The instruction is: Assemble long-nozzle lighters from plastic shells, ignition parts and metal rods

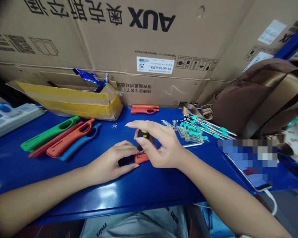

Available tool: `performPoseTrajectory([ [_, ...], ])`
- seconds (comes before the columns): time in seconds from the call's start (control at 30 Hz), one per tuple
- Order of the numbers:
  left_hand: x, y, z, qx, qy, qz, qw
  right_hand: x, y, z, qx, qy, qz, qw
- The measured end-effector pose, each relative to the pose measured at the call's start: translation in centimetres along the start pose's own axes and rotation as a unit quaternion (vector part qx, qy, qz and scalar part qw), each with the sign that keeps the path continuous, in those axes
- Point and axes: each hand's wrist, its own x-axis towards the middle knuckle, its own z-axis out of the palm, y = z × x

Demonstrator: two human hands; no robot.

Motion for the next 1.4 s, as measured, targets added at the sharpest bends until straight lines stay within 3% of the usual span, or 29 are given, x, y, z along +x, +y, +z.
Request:
performPoseTrajectory([
  [0.13, -0.1, -0.03, 0.03, -0.006, 0.003, 0.0, 1.0, -0.23, -0.33, 0.65, -0.109, 0.077, -0.077, 0.988],
  [0.33, -0.04, 0.03, 0.04, 0.0, 0.001, -0.004, 1.0, -0.02, -0.74, 0.77, 0.01, -0.002, -0.028, 1.0],
  [0.43, 0.02, 0.06, 0.02, 0.002, 0.006, 0.002, 1.0, 0.11, -0.59, 0.73, -0.063, 0.035, -0.048, 0.996],
  [0.53, 0.07, 0.19, -0.07, -0.005, 0.006, -0.003, 1.0, 0.1, -0.4, 0.33, -0.113, 0.033, -0.08, 0.99],
  [0.7, 0.09, 0.19, -0.07, 0.001, 0.002, -0.009, 1.0, 0.2, -0.33, 0.16, 0.036, -0.021, -0.009, 0.999],
  [0.87, 0.03, -0.07, 0.08, -0.005, 0.005, -0.004, 1.0, 0.23, 0.07, 0.37, -0.07, 0.054, -0.066, 0.994],
  [0.97, 0.01, -0.06, 0.08, -0.003, 0.006, -0.005, 1.0, 0.25, -0.04, 0.05, -0.071, 0.009, -0.083, 0.994],
  [1.07, 0.04, -0.04, 0.09, 0.0, 0.009, -0.001, 1.0, 0.34, -0.36, -0.02, 0.032, -0.056, -0.017, 0.998],
  [1.17, 0.1, -0.06, 0.14, -0.009, 0.011, 0.001, 1.0, 0.4, -0.39, 0.21, 0.05, -0.031, 0.003, 0.998],
  [1.27, 0.13, -0.06, 0.21, -0.019, 0.021, 0.002, 1.0, 0.48, -0.27, 0.18, -0.046, 0.008, -0.057, 0.997],
  [1.33, 0.14, -0.05, 0.24, -0.022, 0.022, 0.0, 1.0, 0.59, -0.36, -0.02, -0.069, -0.005, -0.077, 0.995],
  [1.4, 0.13, -0.02, 0.24, -0.02, 0.018, -0.003, 1.0, 0.72, -0.58, -0.19, -0.017, -0.047, -0.056, 0.997],
])
